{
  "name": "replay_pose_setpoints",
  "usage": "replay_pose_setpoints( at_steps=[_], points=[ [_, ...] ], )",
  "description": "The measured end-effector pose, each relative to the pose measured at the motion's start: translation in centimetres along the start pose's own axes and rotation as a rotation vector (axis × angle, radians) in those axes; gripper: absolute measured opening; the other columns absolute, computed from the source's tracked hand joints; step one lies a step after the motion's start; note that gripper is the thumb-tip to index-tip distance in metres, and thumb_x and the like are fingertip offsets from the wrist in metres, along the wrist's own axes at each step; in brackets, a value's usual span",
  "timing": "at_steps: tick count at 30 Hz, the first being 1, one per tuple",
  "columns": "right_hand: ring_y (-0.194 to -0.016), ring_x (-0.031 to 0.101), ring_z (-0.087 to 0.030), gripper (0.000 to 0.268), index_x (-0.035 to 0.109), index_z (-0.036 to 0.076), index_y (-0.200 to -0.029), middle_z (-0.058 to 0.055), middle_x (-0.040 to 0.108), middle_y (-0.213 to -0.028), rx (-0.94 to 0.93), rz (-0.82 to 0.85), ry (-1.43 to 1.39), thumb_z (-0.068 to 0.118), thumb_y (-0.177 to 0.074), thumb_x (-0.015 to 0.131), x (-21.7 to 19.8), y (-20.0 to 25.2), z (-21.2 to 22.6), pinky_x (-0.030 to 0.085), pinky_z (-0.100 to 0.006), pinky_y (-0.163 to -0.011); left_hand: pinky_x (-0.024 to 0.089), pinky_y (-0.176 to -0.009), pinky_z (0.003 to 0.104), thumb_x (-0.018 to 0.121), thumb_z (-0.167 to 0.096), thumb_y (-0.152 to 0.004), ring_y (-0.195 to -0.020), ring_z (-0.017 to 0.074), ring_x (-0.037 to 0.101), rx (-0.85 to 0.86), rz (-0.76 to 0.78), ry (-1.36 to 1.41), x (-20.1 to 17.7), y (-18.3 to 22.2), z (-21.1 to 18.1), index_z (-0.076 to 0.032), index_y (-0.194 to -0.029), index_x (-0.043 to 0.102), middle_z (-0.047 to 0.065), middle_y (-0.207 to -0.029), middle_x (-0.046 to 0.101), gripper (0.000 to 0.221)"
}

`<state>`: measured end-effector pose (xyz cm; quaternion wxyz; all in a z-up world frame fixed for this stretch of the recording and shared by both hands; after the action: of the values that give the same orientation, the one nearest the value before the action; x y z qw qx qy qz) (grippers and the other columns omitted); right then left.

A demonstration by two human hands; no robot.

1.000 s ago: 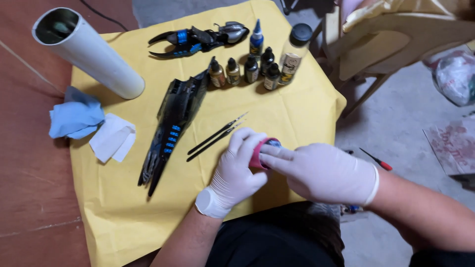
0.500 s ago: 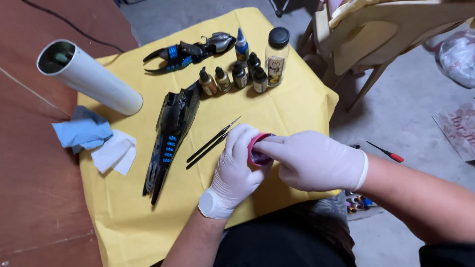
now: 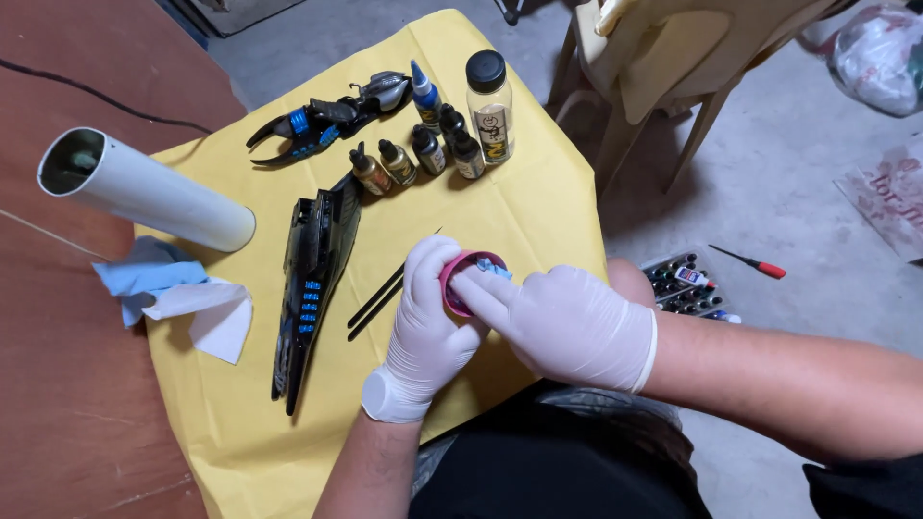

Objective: Mixing different colors of paint in a small container and preparing them for application on a model part.

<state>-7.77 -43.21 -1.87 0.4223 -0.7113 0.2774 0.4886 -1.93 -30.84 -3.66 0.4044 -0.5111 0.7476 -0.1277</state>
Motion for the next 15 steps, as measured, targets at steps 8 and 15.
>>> replay_pose_setpoints(
  at_steps=[8,15],
  points=[
    [-0.078,0.068,-0.053,0.079,0.039,0.017,-0.151,-0.014,0.066,-0.127,0.084,0.305,-0.765,0.011,-0.074,0.053,0.5,-0.6,-1.5,0.057,-0.062,-0.064,0.044,-0.110,0.051,0.086,-0.004,-0.070,-0.125,0.0421,0.057,-0.083,0.025,0.074,-0.1,0.6,1.2,0.001,-0.130,0.048,0.020,-0.127,0.052,0.071],
    [-0.053,0.068,-0.029,0.093,0.034,0.019,-0.157,-0.003,0.066,-0.120,0.063,0.139,-0.082,0.010,-0.069,0.062,3.3,0.1,-0.2,0.057,-0.048,-0.051,0.042,-0.112,0.051,0.082,0.001,-0.067,-0.127,0.0394,0.056,-0.176,0.075,0.128,0.5,0.8,1.9,0.000,-0.131,0.049,0.018,-0.128,0.052,0.072]
  ],
)
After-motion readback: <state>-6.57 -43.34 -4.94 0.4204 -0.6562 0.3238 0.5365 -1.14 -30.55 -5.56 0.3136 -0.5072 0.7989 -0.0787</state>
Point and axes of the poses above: each hand's wrist, its own y-axis away from the middle knuckle, its own x-axis out of the palm, z = x × y, the point moved 6 cm from there along -y, towards the middle knuckle
